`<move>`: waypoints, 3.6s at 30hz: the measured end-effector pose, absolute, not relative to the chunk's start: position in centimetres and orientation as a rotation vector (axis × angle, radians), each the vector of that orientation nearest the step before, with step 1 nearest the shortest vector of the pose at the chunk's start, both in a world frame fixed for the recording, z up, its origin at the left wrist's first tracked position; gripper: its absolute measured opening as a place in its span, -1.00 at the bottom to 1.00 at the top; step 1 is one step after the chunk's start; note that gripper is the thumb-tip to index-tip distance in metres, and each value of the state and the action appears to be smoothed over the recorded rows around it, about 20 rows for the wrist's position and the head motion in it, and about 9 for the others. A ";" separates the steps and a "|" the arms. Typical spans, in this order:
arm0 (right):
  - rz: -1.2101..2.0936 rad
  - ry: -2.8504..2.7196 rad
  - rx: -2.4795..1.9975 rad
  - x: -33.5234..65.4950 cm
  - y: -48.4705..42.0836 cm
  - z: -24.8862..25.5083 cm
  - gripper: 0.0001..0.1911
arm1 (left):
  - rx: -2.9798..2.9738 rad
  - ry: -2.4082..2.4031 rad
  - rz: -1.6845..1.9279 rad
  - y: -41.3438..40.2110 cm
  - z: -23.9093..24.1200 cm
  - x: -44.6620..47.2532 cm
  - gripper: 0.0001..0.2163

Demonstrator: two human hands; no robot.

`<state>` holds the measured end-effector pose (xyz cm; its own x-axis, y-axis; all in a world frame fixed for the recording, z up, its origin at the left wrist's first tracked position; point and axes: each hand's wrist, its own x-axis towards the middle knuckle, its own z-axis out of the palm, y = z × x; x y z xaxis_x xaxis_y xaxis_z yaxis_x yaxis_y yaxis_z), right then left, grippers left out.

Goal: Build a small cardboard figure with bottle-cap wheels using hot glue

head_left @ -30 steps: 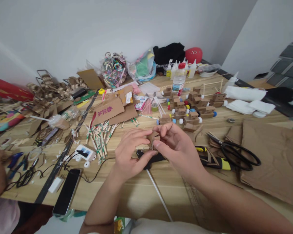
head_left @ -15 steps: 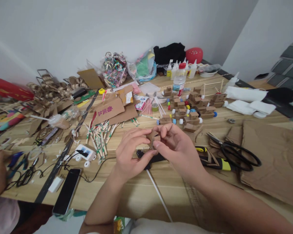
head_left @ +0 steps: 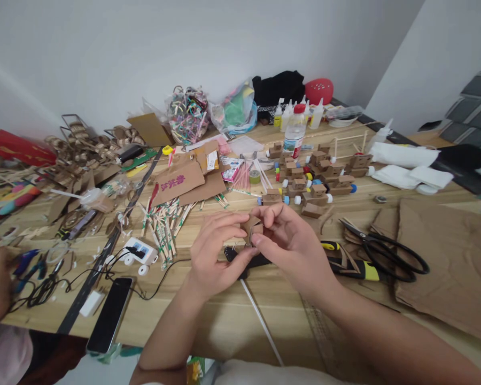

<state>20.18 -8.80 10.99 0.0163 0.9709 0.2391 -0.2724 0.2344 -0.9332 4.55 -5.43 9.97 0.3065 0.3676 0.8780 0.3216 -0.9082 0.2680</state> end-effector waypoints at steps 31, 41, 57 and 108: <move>1.213 -1.103 -0.805 20.2 -8.8 11.2 -0.65 | 2.519 0.796 1.696 -5.8 9.8 4.3 -0.91; 1.252 -1.092 -0.814 20.4 -9.0 11.5 -0.65 | 2.535 0.797 1.691 -5.9 9.9 4.3 -0.92; 1.258 -1.084 -0.806 20.4 -8.9 11.5 -0.64 | 2.506 0.792 1.703 -6.0 9.8 4.4 -0.92; 0.082 -1.646 -0.835 20.6 -9.0 10.3 -0.78 | 1.154 0.678 1.298 -5.2 9.0 5.7 -0.40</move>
<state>20.62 -9.01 10.29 -0.0136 0.5552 0.8316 0.4699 0.7377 -0.4848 5.70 -5.17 9.04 0.2050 0.9565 0.2074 -0.3761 -0.1187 0.9190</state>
